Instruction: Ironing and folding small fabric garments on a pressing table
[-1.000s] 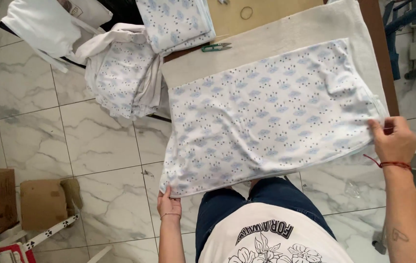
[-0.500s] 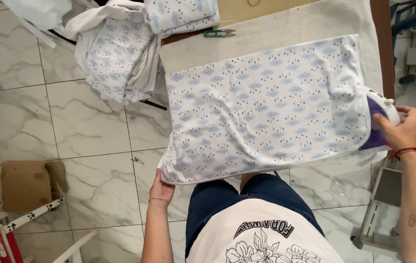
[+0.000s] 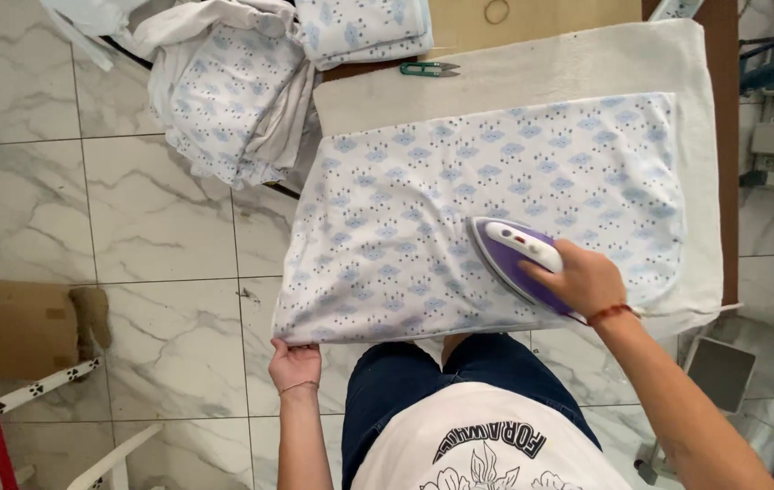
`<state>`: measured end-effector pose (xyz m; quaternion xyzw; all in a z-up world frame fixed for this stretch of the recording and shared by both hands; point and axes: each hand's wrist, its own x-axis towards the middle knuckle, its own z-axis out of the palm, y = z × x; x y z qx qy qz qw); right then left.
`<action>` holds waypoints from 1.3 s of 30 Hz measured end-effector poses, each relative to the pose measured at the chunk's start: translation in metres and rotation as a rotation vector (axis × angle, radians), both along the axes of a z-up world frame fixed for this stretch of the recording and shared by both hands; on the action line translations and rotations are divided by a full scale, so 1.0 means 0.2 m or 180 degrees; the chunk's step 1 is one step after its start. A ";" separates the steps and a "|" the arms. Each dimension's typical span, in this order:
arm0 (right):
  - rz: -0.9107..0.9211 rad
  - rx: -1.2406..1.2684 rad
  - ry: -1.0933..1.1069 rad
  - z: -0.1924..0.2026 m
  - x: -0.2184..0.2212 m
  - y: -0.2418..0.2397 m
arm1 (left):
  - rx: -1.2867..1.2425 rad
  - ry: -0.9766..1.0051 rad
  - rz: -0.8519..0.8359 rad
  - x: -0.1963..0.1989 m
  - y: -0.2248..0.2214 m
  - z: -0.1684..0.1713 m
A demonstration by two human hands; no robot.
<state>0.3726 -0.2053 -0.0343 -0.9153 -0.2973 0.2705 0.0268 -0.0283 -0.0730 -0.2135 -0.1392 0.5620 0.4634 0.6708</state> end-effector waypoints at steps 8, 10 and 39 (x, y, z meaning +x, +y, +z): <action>0.0766 0.0618 -0.0479 -0.31 0.29 0.57 | -0.0050 -0.0093 0.0030 -0.05 -0.04 0.00; 0.0740 0.0589 -0.0170 -0.30 0.31 0.58 | -0.0025 -0.0109 -0.0016 -0.07 -0.04 0.00; 0.3618 0.0068 0.0830 -0.28 -0.47 0.20 | -0.0094 -0.0049 -0.0822 0.11 0.09 0.33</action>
